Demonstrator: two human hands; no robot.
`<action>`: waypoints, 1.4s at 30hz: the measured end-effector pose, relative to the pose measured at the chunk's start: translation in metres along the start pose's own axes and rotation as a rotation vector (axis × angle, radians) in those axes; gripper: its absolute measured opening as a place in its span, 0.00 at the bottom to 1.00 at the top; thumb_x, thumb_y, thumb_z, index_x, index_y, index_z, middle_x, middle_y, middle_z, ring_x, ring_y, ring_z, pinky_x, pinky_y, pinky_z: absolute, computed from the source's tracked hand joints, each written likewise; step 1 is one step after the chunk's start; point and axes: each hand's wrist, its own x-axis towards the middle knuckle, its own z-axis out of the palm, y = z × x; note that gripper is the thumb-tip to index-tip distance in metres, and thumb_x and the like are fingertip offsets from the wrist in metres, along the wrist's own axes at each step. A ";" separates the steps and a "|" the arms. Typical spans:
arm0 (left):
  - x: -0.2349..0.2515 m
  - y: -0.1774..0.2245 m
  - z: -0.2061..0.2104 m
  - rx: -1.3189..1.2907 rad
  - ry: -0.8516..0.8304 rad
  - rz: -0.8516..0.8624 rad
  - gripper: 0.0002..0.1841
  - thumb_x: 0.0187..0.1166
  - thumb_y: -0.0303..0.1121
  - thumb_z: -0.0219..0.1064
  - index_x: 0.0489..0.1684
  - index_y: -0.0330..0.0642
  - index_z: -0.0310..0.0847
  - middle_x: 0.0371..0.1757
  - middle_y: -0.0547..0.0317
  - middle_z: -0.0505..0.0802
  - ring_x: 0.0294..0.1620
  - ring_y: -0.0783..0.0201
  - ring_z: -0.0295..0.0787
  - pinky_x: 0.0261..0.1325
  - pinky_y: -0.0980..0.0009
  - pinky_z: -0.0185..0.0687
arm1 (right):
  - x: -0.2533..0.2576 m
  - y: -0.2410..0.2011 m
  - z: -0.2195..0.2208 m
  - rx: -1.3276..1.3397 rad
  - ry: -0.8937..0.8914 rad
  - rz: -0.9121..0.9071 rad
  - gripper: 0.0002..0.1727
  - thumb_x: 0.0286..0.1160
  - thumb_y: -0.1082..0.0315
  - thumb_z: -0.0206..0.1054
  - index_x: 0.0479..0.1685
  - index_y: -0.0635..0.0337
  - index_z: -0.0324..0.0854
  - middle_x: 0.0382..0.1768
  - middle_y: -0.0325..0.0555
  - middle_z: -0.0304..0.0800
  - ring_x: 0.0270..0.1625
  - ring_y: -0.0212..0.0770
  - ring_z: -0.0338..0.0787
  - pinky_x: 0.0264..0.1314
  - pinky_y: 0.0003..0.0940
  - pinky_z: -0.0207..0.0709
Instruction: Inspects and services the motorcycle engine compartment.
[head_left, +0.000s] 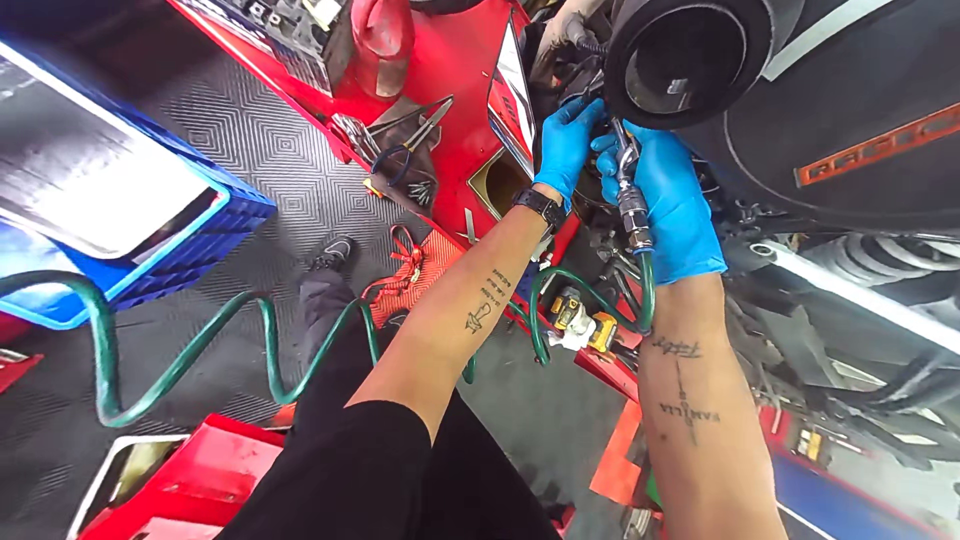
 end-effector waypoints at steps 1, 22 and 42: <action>0.000 0.001 0.001 -0.005 -0.009 -0.008 0.13 0.88 0.33 0.62 0.56 0.30 0.86 0.45 0.50 0.93 0.43 0.66 0.88 0.51 0.70 0.84 | 0.011 -0.007 0.004 0.008 0.022 0.030 0.26 0.94 0.45 0.42 0.43 0.51 0.81 0.18 0.31 0.74 0.15 0.27 0.71 0.16 0.20 0.65; 0.014 -0.006 -0.012 -0.026 -0.121 -0.097 0.15 0.87 0.29 0.62 0.67 0.32 0.81 0.54 0.49 0.90 0.49 0.66 0.86 0.56 0.70 0.83 | 0.036 -0.019 0.005 -0.032 -0.060 0.073 0.27 0.95 0.50 0.36 0.39 0.53 0.78 0.15 0.31 0.73 0.12 0.27 0.69 0.13 0.19 0.65; 0.007 -0.001 -0.010 -0.049 -0.094 -0.082 0.09 0.86 0.26 0.62 0.55 0.33 0.84 0.38 0.56 0.87 0.34 0.71 0.80 0.40 0.74 0.79 | 0.036 -0.027 0.008 -0.065 -0.045 0.124 0.26 0.96 0.51 0.33 0.39 0.51 0.76 0.15 0.30 0.70 0.12 0.26 0.68 0.13 0.19 0.62</action>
